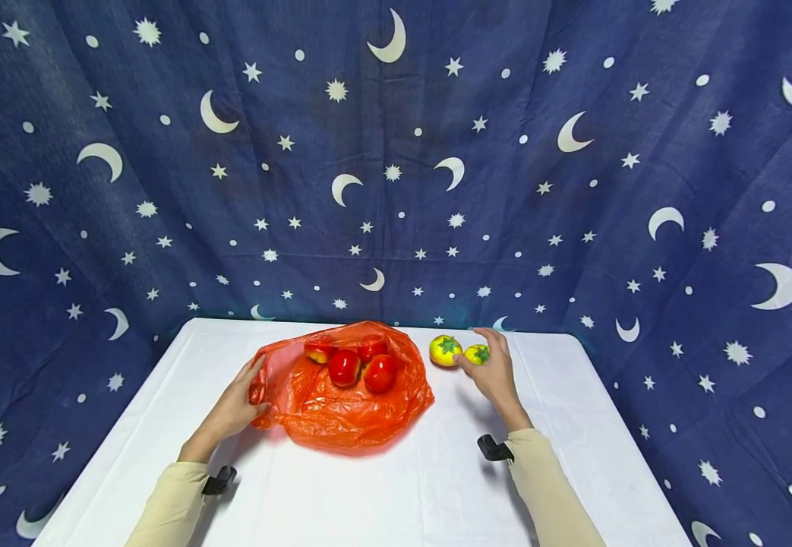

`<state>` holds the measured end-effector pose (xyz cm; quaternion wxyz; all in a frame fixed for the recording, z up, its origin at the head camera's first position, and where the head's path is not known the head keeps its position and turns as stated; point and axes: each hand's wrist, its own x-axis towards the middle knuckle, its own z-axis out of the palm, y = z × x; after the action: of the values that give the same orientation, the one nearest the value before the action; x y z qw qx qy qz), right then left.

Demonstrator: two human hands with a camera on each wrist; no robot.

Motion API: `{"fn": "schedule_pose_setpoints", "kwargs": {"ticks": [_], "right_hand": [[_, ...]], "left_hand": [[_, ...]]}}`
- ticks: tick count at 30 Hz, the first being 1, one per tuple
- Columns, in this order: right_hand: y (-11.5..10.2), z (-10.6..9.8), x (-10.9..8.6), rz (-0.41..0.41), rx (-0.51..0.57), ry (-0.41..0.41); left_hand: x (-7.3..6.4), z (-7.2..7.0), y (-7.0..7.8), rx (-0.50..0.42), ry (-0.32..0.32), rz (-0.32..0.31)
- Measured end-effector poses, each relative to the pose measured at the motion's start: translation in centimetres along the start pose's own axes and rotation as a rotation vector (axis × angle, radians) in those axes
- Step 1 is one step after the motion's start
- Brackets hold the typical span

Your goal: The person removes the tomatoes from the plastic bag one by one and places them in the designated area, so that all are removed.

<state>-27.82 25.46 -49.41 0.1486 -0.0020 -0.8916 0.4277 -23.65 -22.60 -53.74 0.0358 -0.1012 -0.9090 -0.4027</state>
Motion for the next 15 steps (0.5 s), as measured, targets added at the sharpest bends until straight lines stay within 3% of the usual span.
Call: {"fn": "schedule_pose_setpoints", "kwargs": {"ticks": [15], "right_hand": [[-3.7, 0.3, -2.1, -0.134, 0.111, 0.049]], "left_hand": [[0.0, 0.1, 0.0, 0.006, 0.004, 0.006]]}}
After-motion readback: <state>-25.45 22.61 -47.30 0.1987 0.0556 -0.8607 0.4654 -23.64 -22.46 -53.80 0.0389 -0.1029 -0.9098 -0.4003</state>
